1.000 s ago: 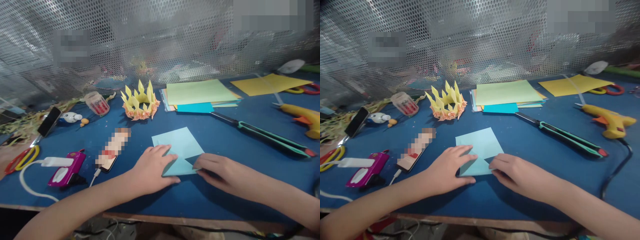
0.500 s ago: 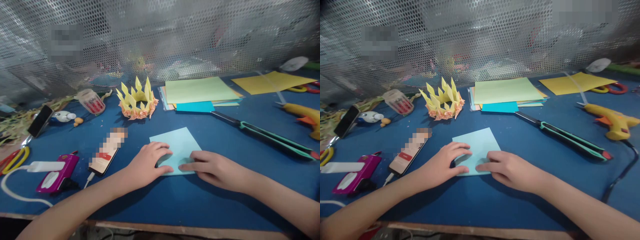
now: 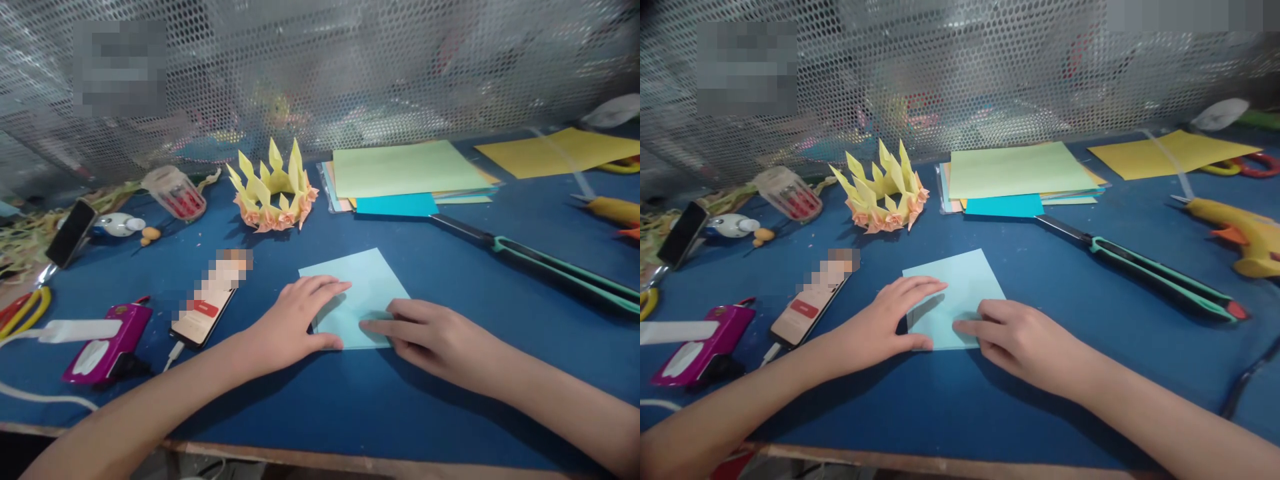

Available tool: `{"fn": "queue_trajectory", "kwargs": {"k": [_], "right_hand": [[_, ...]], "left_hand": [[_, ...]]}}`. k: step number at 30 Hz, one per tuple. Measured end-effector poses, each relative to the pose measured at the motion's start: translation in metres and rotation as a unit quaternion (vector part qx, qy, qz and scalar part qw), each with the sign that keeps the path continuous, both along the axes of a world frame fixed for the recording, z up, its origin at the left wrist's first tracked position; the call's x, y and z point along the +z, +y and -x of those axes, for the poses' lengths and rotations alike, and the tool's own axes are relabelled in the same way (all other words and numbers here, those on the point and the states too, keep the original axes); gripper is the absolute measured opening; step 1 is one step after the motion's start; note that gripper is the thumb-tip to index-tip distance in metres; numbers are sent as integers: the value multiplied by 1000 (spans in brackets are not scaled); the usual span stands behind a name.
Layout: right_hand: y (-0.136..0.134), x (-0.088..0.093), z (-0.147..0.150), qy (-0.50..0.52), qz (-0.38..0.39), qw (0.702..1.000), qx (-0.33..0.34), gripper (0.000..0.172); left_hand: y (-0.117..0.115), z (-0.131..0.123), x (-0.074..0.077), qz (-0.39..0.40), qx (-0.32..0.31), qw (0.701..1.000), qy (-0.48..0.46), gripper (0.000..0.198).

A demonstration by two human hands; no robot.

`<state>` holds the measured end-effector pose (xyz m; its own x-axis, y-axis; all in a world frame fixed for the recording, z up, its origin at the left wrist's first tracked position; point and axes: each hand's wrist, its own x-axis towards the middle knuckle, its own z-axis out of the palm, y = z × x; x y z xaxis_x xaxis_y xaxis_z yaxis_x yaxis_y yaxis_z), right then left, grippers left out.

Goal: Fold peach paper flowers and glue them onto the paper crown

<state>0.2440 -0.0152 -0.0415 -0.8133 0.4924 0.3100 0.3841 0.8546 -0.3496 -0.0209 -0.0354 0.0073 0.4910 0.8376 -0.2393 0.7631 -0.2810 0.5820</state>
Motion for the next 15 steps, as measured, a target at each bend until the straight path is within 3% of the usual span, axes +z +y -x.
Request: {"fn": "queue_trajectory", "kwargs": {"k": [6, 15], "right_hand": [[1, 1, 2, 31, 60, 998, -5, 37], [0, 1, 5, -14, -32, 999, 11, 45]], "left_hand": [[-1, 1, -3, -12, -25, 999, 20, 69], [-2, 0, 0, -31, -58, 996, 62, 65]]}}
